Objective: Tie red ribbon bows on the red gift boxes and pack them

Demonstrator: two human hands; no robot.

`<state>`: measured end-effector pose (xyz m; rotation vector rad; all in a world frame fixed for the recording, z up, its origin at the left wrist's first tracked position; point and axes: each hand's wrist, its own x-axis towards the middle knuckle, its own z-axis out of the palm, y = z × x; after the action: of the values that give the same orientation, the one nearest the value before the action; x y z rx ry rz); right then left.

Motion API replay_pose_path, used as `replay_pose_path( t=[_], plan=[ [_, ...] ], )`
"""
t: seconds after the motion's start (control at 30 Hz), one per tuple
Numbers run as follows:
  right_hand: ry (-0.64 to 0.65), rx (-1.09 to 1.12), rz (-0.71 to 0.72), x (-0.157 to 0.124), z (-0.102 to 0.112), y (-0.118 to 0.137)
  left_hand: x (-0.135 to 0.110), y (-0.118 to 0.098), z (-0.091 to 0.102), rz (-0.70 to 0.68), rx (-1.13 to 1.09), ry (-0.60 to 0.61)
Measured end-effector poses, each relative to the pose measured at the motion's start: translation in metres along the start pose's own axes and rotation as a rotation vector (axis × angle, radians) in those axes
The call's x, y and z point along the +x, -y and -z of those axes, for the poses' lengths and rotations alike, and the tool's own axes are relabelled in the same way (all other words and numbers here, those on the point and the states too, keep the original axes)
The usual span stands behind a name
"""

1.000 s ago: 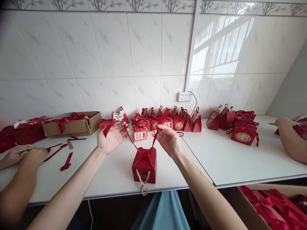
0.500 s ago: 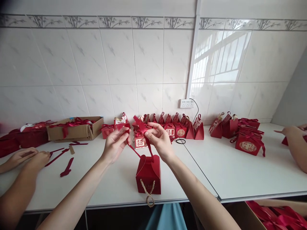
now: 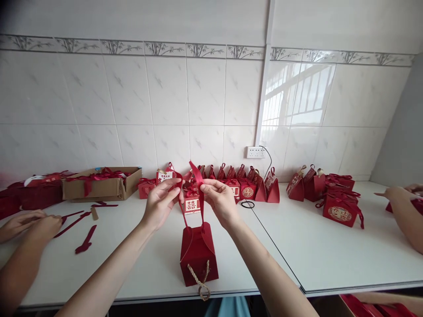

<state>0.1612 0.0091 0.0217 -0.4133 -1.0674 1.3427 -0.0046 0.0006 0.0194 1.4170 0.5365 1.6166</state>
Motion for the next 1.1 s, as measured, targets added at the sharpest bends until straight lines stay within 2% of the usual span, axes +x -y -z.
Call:
replay_pose_path(
  t=[0.2,0.33,0.57,0.7,0.77,0.97,1.03,1.1],
  plan=[
    [0.059,0.051,0.039,-0.003,-0.001,0.002,0.014,0.018,-0.018,0.057,-0.046,0.007],
    [0.075,-0.011,0.083,-0.003,0.003,0.011,0.016,0.025,-0.028,0.078,-0.075,0.03],
    [0.074,-0.288,0.063,-0.001,0.006,0.016,0.011,0.014,-0.034,0.071,0.026,0.211],
    [0.1,-0.374,0.038,0.001,0.004,0.018,0.013,0.008,-0.036,0.025,0.152,0.165],
    [0.066,-0.402,0.043,0.001,0.004,0.019,0.015,0.006,-0.037,0.019,0.168,0.151],
    [0.054,-0.468,0.078,0.005,0.011,0.027,0.016,-0.002,-0.039,0.078,0.126,0.228],
    [-0.022,-0.505,0.153,0.004,0.009,0.028,0.016,-0.002,-0.04,0.097,0.074,0.195],
    [-0.061,-0.562,0.302,-0.002,0.007,0.028,0.017,0.0,-0.041,0.118,0.006,0.143]
  ],
)
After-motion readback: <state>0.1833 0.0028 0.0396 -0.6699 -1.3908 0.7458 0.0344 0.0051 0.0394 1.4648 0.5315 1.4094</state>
